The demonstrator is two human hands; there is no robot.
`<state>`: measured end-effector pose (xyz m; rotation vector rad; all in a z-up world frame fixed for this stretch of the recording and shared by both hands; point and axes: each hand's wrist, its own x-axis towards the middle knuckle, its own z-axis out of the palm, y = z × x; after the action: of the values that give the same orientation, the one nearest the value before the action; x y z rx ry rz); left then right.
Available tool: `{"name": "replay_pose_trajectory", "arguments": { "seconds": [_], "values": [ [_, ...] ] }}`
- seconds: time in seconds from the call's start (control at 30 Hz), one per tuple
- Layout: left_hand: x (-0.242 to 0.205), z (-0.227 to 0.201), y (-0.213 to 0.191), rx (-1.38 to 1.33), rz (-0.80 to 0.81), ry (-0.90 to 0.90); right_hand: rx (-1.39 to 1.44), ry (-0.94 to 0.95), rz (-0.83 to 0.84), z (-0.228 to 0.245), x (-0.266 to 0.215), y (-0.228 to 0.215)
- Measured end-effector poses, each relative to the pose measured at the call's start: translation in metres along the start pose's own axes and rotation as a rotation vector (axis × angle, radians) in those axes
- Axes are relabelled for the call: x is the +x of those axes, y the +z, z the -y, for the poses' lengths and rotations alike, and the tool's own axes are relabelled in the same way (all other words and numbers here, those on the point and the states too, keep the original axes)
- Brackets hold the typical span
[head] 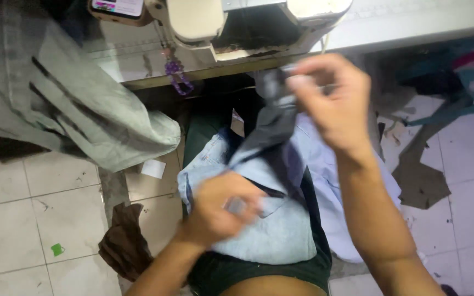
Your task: Inspecting and preparing denim fabric for sewing at a workstation
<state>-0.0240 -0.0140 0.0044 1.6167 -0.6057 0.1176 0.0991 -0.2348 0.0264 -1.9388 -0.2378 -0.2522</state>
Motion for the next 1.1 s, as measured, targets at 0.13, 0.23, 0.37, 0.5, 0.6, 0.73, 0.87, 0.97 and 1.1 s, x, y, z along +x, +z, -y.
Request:
{"name": "replay_pose_trajectory", "arguments": {
  "seconds": [0.13, 0.23, 0.37, 0.5, 0.6, 0.73, 0.87, 0.97, 1.1],
  "values": [
    [-0.013, 0.029, 0.054, 0.407, 0.47, -0.157, 0.016, -0.037, 0.383, 0.064, 0.015, 0.026],
    [-0.04, 0.091, 0.054, 0.824, 0.586, -0.201, -0.151, -0.082, 0.466, 0.074, 0.018, 0.018],
    [-0.019, 0.073, 0.018, 0.543, 0.267, -0.355, -0.168, 0.038, 0.667, 0.035, -0.006, 0.003],
    [0.017, 0.053, -0.016, 0.243, 0.051, -0.373, -0.101, 0.342, 0.716, 0.004, -0.038, 0.007],
    [0.043, 0.024, -0.034, 0.196, 0.035, -0.309, -0.032, 0.317, 0.661, -0.008, -0.052, 0.012],
    [0.056, 0.001, -0.048, 0.292, 0.076, -0.263, 0.142, 0.266, 0.599, -0.009, -0.052, 0.011],
    [0.051, 0.006, -0.044, 0.456, 0.052, -0.234, 0.275, 0.318, 0.516, -0.01, -0.058, 0.02],
    [0.04, 0.009, -0.034, 0.516, -0.18, -0.235, 0.325, 0.377, 0.35, -0.023, -0.074, 0.034],
    [0.024, 0.001, -0.02, 0.325, -0.441, -0.411, 0.358, 0.411, 0.153, -0.007, -0.082, 0.042]
  ]
}}
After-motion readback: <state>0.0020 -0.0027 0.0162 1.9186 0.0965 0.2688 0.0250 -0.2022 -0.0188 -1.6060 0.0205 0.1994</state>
